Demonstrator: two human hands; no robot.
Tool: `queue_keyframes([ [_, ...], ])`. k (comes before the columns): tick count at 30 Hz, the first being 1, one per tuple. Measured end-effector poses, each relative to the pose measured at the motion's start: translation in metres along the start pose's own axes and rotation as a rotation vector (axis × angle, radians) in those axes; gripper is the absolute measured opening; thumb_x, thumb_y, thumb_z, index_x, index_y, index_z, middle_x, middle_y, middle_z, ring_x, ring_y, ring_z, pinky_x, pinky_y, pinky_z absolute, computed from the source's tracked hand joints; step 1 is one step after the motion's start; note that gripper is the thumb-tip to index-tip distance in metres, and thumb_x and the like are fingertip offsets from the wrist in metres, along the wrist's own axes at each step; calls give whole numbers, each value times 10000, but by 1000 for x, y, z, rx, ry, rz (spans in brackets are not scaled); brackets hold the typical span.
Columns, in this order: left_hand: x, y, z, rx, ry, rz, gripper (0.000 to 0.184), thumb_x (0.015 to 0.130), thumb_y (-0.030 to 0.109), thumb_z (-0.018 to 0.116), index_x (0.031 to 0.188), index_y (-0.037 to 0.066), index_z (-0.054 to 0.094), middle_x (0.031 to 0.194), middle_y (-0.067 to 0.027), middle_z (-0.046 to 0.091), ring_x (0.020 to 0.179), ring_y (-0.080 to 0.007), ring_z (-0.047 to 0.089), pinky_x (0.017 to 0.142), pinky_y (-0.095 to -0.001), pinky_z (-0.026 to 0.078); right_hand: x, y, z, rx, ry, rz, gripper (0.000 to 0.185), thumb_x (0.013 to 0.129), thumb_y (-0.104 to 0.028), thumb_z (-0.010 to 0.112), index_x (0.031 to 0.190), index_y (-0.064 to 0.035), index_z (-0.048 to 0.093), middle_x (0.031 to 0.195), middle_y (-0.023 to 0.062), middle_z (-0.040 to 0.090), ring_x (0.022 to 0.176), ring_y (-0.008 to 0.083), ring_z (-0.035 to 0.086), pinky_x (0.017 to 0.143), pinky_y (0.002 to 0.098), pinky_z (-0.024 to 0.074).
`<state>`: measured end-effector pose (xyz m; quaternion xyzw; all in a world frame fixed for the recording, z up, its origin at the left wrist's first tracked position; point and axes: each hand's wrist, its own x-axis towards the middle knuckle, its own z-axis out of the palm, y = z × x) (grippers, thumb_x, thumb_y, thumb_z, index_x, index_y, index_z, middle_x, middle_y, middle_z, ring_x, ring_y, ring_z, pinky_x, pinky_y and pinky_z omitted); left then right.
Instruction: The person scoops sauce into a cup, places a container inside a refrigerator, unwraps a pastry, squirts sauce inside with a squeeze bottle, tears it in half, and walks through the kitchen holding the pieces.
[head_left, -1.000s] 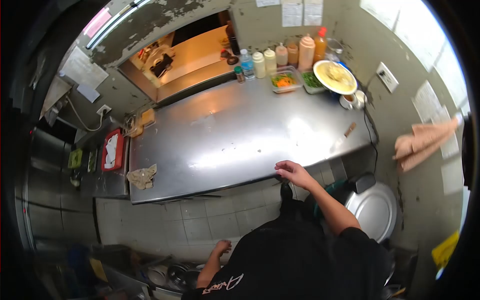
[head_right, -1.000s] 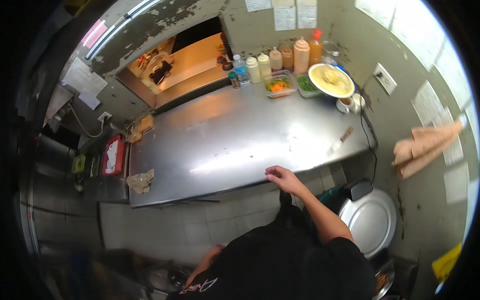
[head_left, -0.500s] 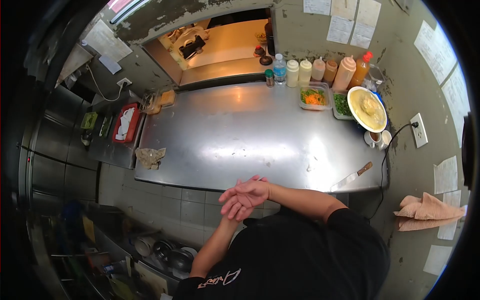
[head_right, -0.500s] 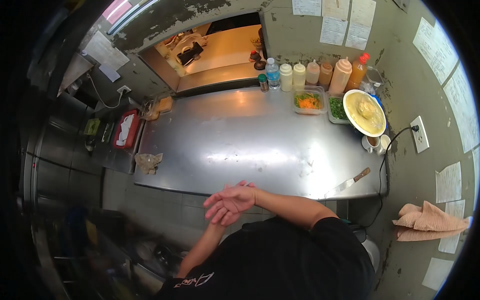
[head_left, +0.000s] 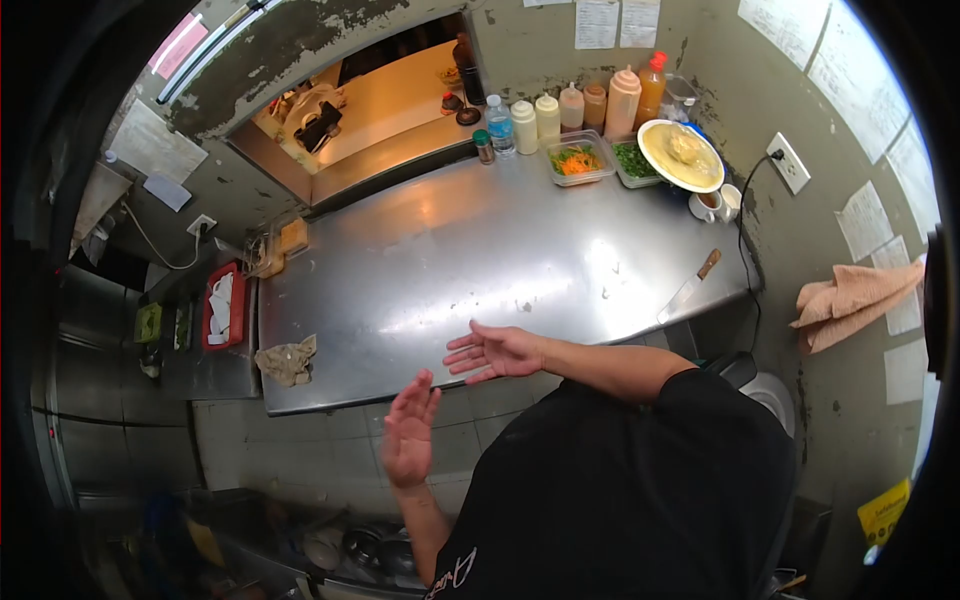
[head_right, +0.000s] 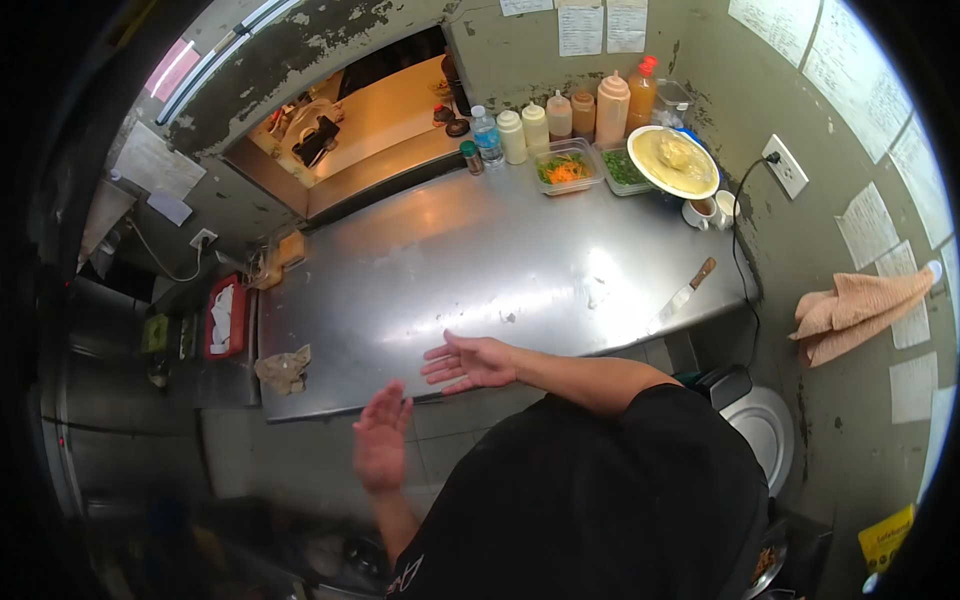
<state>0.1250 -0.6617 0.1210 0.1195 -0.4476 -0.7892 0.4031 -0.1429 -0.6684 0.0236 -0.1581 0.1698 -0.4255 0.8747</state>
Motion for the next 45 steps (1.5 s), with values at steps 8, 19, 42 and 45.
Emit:
queue_keyframes([
  [8,49,-26,20,1138,-1,351,644,1095,447,300,1498,-28,464,1593,-267,368,1508,-430,291,1245,-516,178,28,36,58,160,226,-38,771,1059,-636,329,1550,-41,337,1485,181,494,1347,299,505,1145,471,413],
  [19,51,-80,10,998,129,233,362,1007,113,601,1354,9,591,1449,-240,510,1324,-386,513,1090,-463,428,-43,-15,72,-675,465,-199,561,1067,-404,554,1496,-58,451,1391,154,601,1244,247,611,1040,377,498],
  [42,186,-136,90,1038,-261,-266,181,1025,120,606,1111,-1,710,1107,-118,711,1067,-226,665,947,-337,506,-351,-385,-185,-1939,1535,-78,820,744,-123,728,1517,-121,453,1452,252,499,1331,424,507,1146,440,419],
  [45,199,-137,101,1045,-309,-280,186,1030,124,600,1098,-8,712,1108,-110,712,1068,-217,666,944,-343,509,-354,-392,-192,-1849,1495,-158,829,717,-216,785,1482,-87,492,1410,250,536,1292,415,539,1128,437,434],
])
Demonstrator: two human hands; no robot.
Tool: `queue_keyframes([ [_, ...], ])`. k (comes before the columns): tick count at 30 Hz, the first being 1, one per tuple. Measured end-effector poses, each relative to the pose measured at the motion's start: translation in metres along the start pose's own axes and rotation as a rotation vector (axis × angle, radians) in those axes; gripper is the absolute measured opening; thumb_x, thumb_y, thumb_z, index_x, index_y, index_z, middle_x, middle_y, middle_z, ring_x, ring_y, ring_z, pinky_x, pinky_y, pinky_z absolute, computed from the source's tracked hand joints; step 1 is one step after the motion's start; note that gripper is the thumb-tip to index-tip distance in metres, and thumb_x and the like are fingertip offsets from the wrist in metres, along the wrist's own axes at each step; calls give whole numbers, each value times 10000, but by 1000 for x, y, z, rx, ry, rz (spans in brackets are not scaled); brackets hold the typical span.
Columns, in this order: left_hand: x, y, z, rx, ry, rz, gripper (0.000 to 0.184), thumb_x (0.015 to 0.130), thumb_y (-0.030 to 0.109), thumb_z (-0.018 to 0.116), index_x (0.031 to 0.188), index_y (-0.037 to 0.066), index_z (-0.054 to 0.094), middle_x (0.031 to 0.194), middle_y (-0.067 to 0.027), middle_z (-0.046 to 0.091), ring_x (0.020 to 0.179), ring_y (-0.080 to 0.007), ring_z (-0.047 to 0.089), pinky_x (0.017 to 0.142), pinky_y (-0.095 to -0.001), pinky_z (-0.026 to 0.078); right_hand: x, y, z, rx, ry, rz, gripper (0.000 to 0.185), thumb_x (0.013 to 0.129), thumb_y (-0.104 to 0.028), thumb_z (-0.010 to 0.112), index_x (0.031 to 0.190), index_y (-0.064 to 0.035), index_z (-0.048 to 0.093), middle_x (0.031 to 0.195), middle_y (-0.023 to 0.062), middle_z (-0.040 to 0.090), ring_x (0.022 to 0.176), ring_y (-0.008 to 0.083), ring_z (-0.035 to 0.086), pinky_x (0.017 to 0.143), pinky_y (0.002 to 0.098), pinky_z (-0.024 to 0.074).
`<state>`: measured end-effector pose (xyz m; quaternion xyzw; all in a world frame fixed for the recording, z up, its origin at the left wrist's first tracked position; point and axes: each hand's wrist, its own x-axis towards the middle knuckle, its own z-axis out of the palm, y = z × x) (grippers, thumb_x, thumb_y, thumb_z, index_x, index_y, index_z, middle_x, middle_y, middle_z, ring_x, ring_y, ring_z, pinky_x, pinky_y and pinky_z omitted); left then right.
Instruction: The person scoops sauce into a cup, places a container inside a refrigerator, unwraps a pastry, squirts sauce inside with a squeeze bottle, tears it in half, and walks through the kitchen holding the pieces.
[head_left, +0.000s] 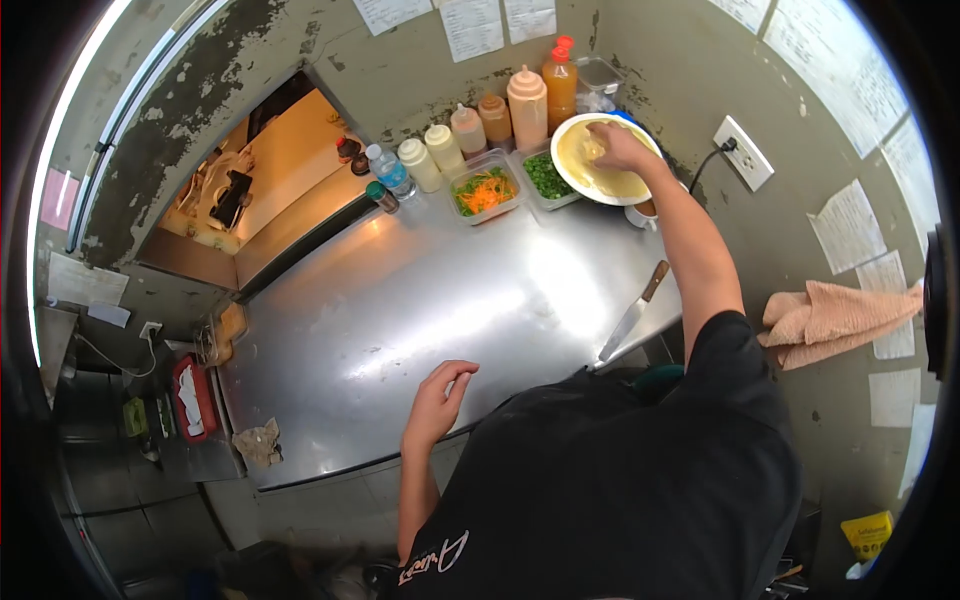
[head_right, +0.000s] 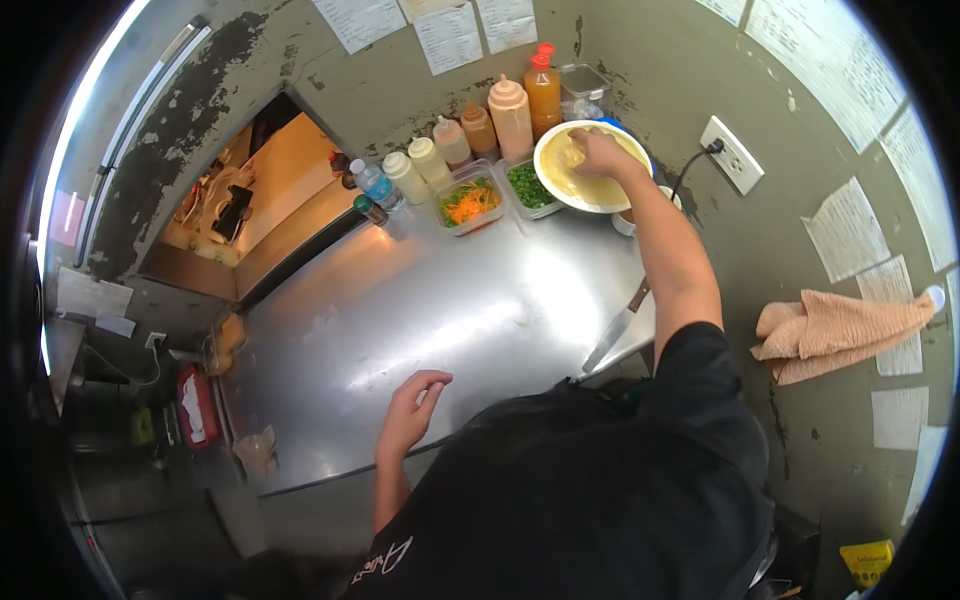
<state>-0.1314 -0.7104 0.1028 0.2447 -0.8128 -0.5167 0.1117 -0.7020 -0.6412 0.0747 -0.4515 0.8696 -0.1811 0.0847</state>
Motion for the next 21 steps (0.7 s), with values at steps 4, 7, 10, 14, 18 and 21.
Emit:
queue_keyframes([
  [4,13,-6,13,-278,-56,-57,220,1035,142,603,1200,17,677,1139,-125,701,1109,-235,657,959,-355,519,-41,-32,-5,201,201,-61,794,713,-227,817,1434,-48,535,1353,231,584,1254,400,567,1095,430,456],
  [7,29,-12,41,-587,-101,-126,346,1040,141,597,1373,50,571,1263,-149,645,1155,-264,639,971,-359,527,-89,-88,-23,262,260,-167,753,755,-186,800,1438,-25,526,1378,206,589,1294,348,565,1126,404,433],
  [10,61,6,71,-686,-48,-9,488,1042,150,596,1498,71,439,1378,-157,566,1185,-266,623,969,-356,536,-136,-133,-6,451,187,-209,742,789,-152,791,1462,-22,507,1406,185,594,1323,288,563,1134,383,423],
  [14,87,13,90,-846,115,119,530,1044,194,609,1515,74,399,1372,-127,555,1198,-227,607,933,-358,557,-192,-195,17,822,-260,-128,677,853,-269,791,1416,14,544,1338,204,624,1209,299,629,1049,364,486],
  [18,90,-6,85,-802,77,-88,436,1052,228,607,1432,77,456,1264,-90,610,1171,-195,602,897,-354,574,-217,-212,52,618,-243,-282,591,942,-241,723,1434,6,508,1451,212,537,1253,346,599,1021,403,509],
  [21,87,-35,95,-820,261,-53,296,1078,260,560,1297,65,523,1155,-66,626,1056,-164,618,883,-329,552,-219,-208,44,764,-475,-309,609,930,-230,739,1448,-14,501,1522,215,463,1339,363,530,1046,420,495],
])
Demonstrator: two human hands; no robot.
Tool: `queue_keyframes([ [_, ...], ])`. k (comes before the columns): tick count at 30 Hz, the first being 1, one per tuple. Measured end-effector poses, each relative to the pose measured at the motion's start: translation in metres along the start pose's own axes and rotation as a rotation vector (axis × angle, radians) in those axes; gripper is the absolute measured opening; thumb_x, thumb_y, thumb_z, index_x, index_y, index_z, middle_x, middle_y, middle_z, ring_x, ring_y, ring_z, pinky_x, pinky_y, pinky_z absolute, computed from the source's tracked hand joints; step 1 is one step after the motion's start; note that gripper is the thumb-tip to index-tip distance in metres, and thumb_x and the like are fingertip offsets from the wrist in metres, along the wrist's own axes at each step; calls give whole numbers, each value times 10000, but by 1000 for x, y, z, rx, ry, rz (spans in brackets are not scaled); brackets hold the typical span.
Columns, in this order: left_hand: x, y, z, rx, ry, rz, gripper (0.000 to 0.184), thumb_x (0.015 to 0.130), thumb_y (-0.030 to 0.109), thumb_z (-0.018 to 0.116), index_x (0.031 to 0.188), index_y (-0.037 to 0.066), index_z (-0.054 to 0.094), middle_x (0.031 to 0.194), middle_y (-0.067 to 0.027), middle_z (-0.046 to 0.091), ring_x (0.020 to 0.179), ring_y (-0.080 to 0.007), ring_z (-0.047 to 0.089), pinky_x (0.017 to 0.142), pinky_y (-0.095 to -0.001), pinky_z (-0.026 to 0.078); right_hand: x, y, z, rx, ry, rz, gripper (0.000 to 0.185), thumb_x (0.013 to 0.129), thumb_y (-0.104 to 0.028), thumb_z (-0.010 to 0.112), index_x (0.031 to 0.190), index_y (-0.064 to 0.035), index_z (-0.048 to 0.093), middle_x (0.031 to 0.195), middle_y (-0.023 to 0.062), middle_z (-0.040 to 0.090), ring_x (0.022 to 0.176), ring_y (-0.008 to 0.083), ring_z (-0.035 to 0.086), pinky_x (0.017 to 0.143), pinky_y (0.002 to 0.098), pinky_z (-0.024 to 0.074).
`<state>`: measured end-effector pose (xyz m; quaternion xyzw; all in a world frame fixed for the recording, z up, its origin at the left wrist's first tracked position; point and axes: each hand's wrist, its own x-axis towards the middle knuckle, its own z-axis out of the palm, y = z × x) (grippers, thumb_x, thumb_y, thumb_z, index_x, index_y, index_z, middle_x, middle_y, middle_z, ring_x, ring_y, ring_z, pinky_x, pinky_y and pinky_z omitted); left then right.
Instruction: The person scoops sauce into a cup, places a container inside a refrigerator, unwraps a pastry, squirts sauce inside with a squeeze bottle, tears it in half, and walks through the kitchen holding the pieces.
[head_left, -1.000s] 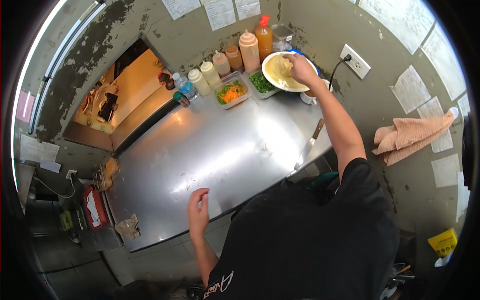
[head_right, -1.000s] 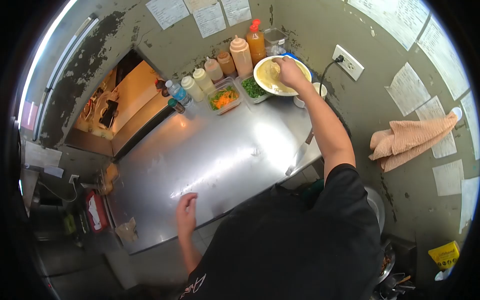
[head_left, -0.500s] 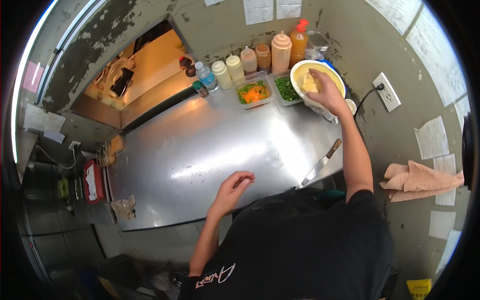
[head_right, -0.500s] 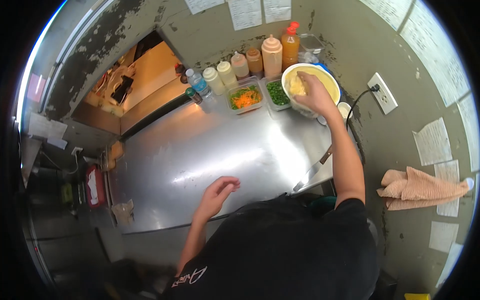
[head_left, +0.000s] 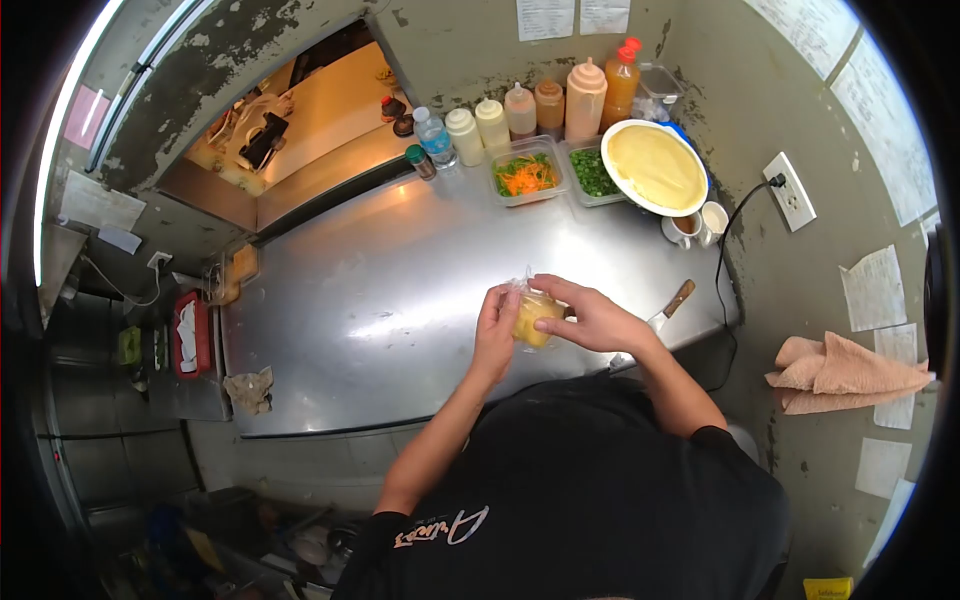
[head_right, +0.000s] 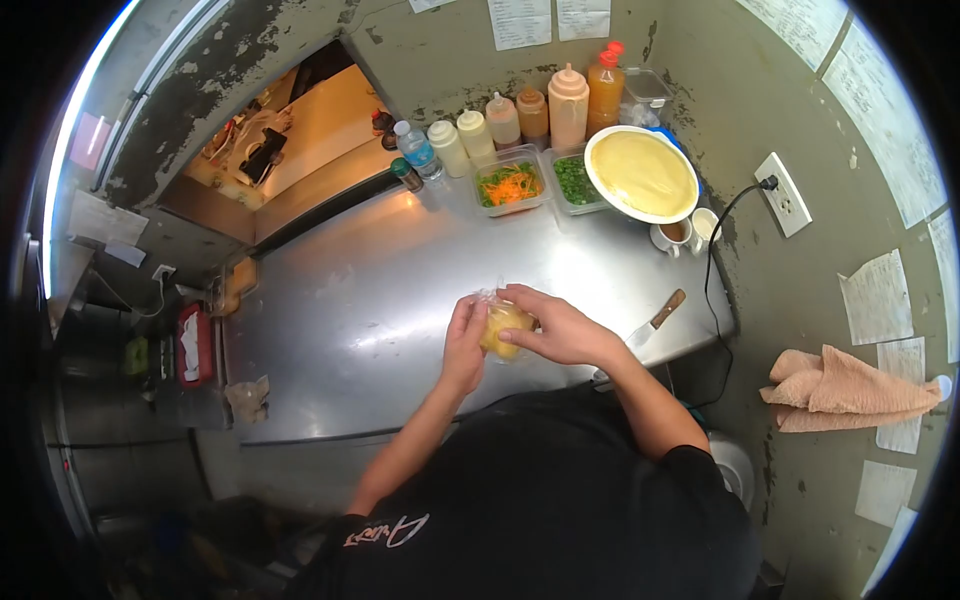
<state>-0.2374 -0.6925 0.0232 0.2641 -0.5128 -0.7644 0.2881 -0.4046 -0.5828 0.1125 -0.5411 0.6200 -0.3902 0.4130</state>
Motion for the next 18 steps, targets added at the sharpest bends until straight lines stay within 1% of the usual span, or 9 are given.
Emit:
queue_keyframes([
  [1,0,-11,-8,43,54,48,278,1085,263,544,1276,63,532,1145,-66,624,1037,-162,622,883,-327,547,-1,-6,2,-100,74,-76,612,919,-228,751,1442,-21,510,1504,207,470,1340,363,521,1046,425,493],
  [3,-2,-21,-16,-22,123,12,261,1098,274,507,1245,62,545,1126,-68,622,1032,-172,625,893,-338,540,-3,-20,7,-301,221,-232,619,897,-225,776,1431,-35,528,1469,190,486,1342,364,503,1046,433,487],
  [5,-7,-19,-21,-125,203,-62,261,1109,279,473,1221,58,553,1120,-73,622,1039,-186,630,907,-351,537,-3,-29,6,-412,149,-263,626,884,-220,788,1426,-40,530,1398,194,499,1325,384,493,1073,451,457],
  [6,-13,7,-10,-194,247,-118,264,1113,278,458,1212,54,554,1124,-77,623,1048,-195,634,917,-358,537,-3,-30,8,-466,109,-279,630,877,-218,795,1423,-43,531,1363,196,505,1316,393,488,1087,460,442],
  [9,-16,33,-5,-303,248,-168,285,1116,275,440,1224,40,560,1169,-95,628,1066,-214,640,939,-370,539,-1,-33,24,-424,171,-251,646,875,-224,805,1437,-67,527,1272,160,509,1234,337,533,996,412,500],
  [12,-16,40,-9,-254,192,-73,298,1114,252,442,1236,17,579,1214,-115,638,1063,-220,647,959,-373,539,4,-35,25,-121,191,-117,683,870,-226,818,1458,-77,504,1342,160,505,1248,317,542,989,402,506],
  [15,-14,36,-16,-212,145,9,291,1101,222,482,1232,-7,604,1218,-122,659,1046,-203,654,946,-350,539,3,-28,19,23,158,-175,700,875,-224,819,1471,-74,482,1403,147,493,1250,275,564,1004,392,511],
  [16,-12,34,-17,-213,129,32,287,1095,212,501,1230,-15,612,1213,-123,667,1039,-194,656,936,-338,539,5,-17,19,95,124,-143,719,871,-232,830,1467,-44,474,1416,154,522,1222,268,594,998,365,512],
  [18,-11,41,-27,0,150,3,229,1071,185,554,1161,-13,625,1142,-100,680,996,-166,648,887,-305,530,3,-6,17,442,75,-83,690,887,-210,819,1468,-60,477,1406,116,540,1224,225,588,983,350,516],
])
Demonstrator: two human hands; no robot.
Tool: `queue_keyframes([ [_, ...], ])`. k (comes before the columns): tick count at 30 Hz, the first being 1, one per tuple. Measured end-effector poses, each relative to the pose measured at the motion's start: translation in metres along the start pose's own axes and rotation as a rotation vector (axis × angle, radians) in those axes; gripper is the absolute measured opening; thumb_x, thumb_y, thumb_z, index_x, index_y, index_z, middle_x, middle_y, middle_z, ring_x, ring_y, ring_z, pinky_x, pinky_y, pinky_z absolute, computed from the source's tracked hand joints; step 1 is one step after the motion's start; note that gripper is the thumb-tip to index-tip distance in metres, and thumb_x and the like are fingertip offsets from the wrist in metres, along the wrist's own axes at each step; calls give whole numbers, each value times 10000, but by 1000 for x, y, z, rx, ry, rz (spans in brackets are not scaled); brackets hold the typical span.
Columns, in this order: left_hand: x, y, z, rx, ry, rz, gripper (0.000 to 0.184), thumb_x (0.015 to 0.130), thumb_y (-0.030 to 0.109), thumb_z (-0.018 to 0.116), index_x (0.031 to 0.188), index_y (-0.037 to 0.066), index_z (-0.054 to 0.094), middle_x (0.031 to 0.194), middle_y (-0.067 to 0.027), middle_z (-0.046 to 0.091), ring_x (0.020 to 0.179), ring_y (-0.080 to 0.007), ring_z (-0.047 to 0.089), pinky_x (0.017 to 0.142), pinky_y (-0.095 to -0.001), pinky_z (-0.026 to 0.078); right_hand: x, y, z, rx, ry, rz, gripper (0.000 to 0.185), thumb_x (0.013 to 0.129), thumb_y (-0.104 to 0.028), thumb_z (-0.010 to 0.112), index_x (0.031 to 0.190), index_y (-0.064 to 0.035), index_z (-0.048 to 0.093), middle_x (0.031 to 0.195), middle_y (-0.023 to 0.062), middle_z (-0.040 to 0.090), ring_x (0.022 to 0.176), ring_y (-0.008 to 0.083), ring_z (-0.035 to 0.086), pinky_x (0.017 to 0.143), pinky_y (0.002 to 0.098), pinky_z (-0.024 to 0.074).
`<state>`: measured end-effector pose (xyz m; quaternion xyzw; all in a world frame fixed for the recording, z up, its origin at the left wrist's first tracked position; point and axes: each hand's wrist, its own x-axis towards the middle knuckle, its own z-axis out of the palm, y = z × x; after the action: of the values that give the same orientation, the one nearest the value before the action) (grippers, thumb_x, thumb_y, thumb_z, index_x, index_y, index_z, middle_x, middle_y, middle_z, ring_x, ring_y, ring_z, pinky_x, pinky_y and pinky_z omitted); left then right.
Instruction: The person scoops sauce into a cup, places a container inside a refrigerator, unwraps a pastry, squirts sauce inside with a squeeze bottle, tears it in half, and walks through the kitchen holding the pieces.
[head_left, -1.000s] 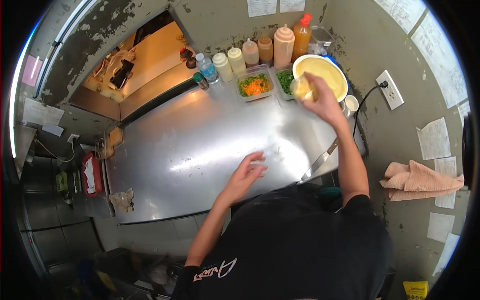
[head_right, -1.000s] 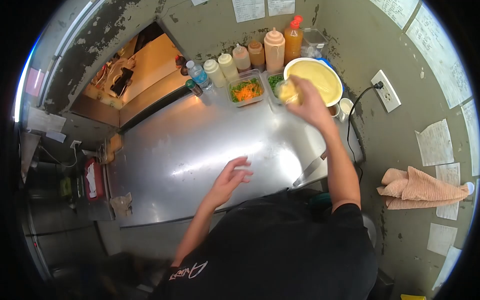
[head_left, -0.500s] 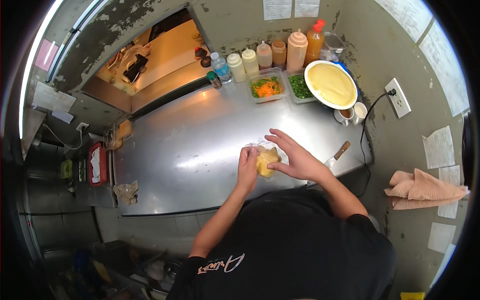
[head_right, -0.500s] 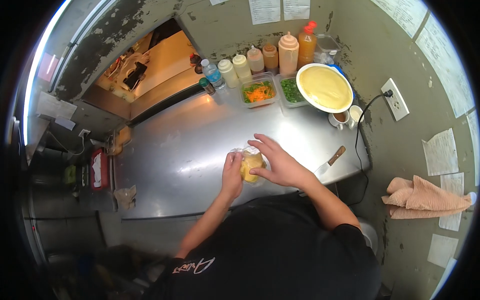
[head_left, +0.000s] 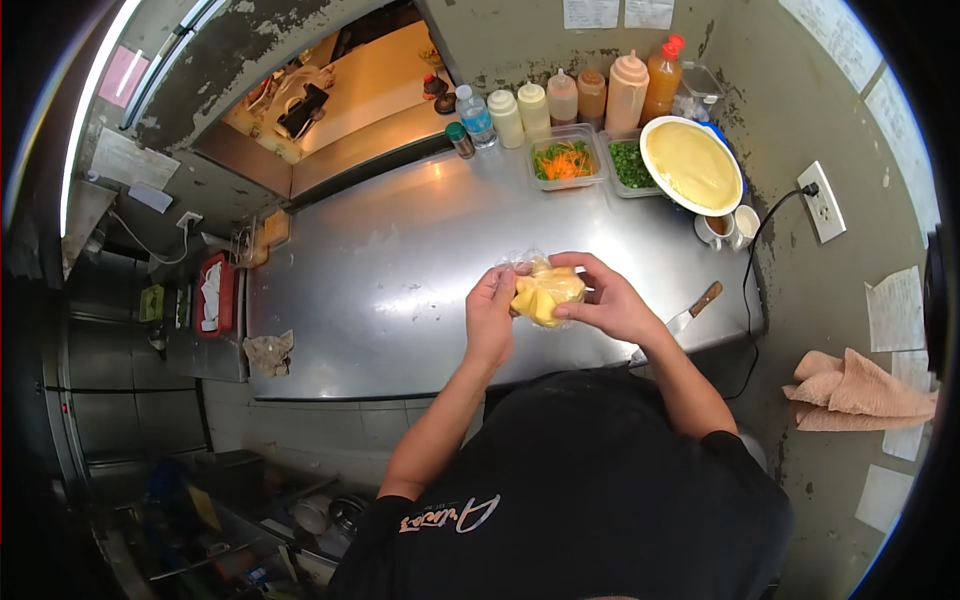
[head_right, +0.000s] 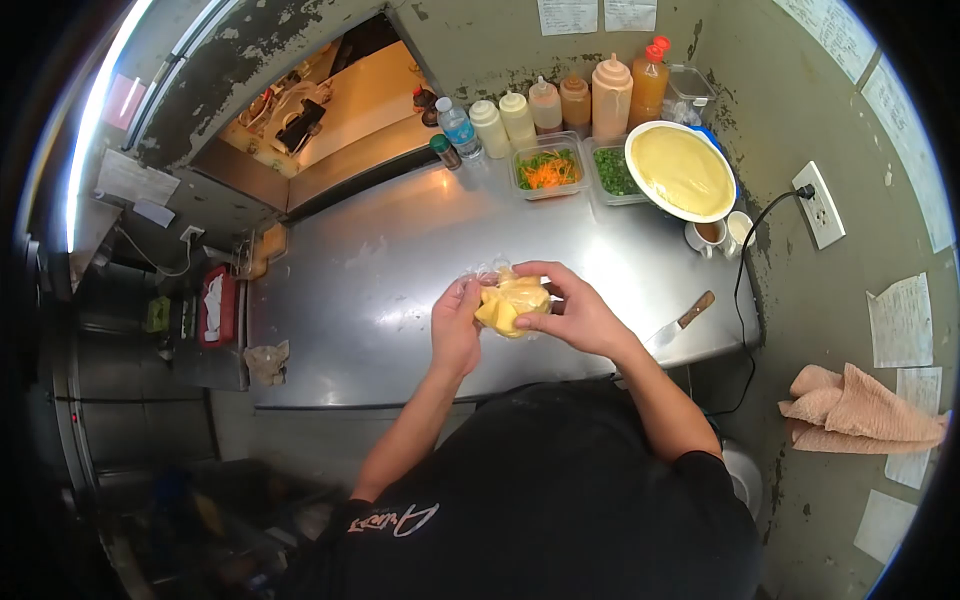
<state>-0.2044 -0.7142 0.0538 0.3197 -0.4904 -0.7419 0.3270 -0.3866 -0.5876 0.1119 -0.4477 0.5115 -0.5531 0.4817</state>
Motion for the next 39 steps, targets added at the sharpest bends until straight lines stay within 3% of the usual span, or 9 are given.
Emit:
queue_keyframes([
  [5,12,-6,-14,191,32,237,138,1041,158,621,1029,24,590,977,-33,643,883,-101,579,775,-253,481,-4,18,8,637,108,76,595,977,-139,702,1508,-77,442,1430,79,509,1294,187,539,1056,349,487],
  [10,11,10,4,218,112,366,143,1051,176,603,1013,45,560,917,-14,597,837,-92,540,740,-257,466,-3,22,10,-54,111,-42,491,1014,-120,618,1483,-66,481,1402,89,482,1279,186,515,1028,341,509],
  [17,5,34,23,218,121,401,170,1045,216,605,1004,52,583,838,-4,569,768,-100,533,689,-272,466,-7,9,16,-119,-151,-127,774,867,10,650,1568,-90,337,1518,134,365,1317,270,484,1053,374,508],
  [22,1,39,28,153,179,256,157,1062,159,559,996,27,614,754,12,558,665,-76,502,599,-240,414,-11,11,26,286,-280,19,1089,845,61,742,1654,-79,27,1587,147,324,1411,219,421,1136,390,413],
  [30,1,60,17,-25,250,43,230,1078,251,516,943,79,586,684,54,450,570,-52,421,506,-229,339,-6,16,16,411,-270,68,817,945,-156,717,1604,-15,257,1498,132,490,1352,221,512,1116,388,455],
  [33,-3,63,30,68,462,224,197,1061,221,532,905,106,570,705,49,458,589,-53,444,503,-235,347,-7,14,10,769,-287,192,696,986,-161,642,1580,-13,312,1476,143,517,1334,253,545,1086,445,491],
  [34,4,63,0,-11,255,168,161,1049,181,542,926,80,570,753,17,496,631,-89,486,577,-244,463,-6,12,11,846,-275,201,669,991,-157,627,1571,-12,326,1473,147,520,1327,264,555,1074,468,502],
  [37,7,60,-1,208,176,531,123,1024,98,555,907,64,564,786,-8,519,707,-125,556,710,-279,562,-7,8,10,951,-214,194,608,999,-151,611,1538,-5,370,1461,149,531,1314,287,574,1043,513,528],
  [39,2,72,8,84,270,519,67,1006,85,582,963,35,589,829,-25,558,751,-120,575,751,-280,566,-7,2,9,929,-144,166,575,1004,-144,608,1517,1,392,1444,143,545,1299,283,586,1036,503,535],
])
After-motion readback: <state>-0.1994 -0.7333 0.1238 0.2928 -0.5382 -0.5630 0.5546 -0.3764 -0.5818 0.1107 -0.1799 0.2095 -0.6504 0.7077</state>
